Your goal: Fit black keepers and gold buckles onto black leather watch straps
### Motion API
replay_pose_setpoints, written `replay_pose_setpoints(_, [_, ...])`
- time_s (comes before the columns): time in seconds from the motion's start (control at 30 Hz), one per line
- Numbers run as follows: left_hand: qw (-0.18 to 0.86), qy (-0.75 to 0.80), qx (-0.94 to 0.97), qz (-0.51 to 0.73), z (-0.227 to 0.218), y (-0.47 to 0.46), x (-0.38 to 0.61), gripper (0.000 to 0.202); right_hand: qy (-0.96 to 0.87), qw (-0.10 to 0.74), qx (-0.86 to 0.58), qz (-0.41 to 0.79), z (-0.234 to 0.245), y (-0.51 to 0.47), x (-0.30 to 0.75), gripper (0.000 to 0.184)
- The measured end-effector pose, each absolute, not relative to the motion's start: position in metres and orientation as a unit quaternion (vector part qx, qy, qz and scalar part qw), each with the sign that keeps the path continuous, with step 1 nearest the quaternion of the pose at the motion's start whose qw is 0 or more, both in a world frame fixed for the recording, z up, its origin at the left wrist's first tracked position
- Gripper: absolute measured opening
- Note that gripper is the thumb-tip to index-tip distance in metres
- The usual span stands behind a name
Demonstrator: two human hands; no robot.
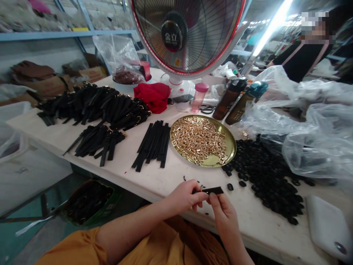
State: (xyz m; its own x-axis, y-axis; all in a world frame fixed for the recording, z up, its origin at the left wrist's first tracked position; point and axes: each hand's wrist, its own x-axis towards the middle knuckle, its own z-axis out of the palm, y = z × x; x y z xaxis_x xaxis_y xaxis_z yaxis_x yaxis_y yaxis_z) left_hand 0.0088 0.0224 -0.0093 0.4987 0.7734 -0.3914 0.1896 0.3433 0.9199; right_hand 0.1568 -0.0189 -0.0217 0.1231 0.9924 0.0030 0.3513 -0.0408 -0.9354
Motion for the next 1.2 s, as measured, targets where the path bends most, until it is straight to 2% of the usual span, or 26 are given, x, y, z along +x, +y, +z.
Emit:
replay_pose_setpoints(0.17, [0.66, 0.471, 0.549, 0.203, -0.014, 0.023, 0.017, 0.028, -0.567, 0.425, -0.613, 0.35, -0.025, -0.015, 0.167, 0.022])
replay_pose_setpoints(0.33, [0.639, 0.472, 0.581, 0.179, -0.003, 0.017, 0.015, 0.02, -0.496, 0.422, -0.627, 0.427, -0.025, -0.005, 0.169, 0.025])
replay_pose_setpoints(0.43, [0.63, 0.465, 0.593, 0.187, 0.0, 0.015, 0.012, 0.015, -0.494, 0.414, -0.632, 0.43, -0.024, -0.003, 0.166, 0.027])
replay_pose_setpoints(0.67, [0.686, 0.449, 0.523, 0.232, -0.008, 0.022, 0.019, 0.025, -0.537, 0.433, -0.606, 0.395, -0.02, -0.013, 0.163, 0.027])
replay_pose_setpoints(0.8, [0.62, 0.439, 0.602, 0.247, -0.005, 0.027, 0.022, 0.034, -0.597, 0.388, -0.601, 0.363, -0.018, -0.005, 0.184, 0.037])
replay_pose_setpoints(0.87, [0.579, 0.44, 0.645, 0.235, -0.003, 0.031, 0.022, 0.026, -0.621, 0.358, -0.628, 0.304, -0.02, 0.01, 0.203, 0.035])
replay_pose_setpoints(0.97, [0.573, 0.467, 0.634, 0.228, -0.005, 0.037, 0.022, 0.025, -0.621, 0.316, -0.696, 0.172, -0.029, 0.042, 0.232, 0.025])
replay_pose_setpoints(1.1, [0.596, 0.479, 0.603, 0.229, -0.014, 0.042, 0.021, 0.027, -0.631, 0.286, -0.703, 0.163, -0.042, 0.075, 0.247, 0.012])
replay_pose_setpoints(1.2, [0.601, 0.48, 0.596, 0.228, -0.016, 0.044, 0.019, 0.026, -0.624, 0.287, -0.704, 0.181, -0.043, 0.08, 0.246, 0.012])
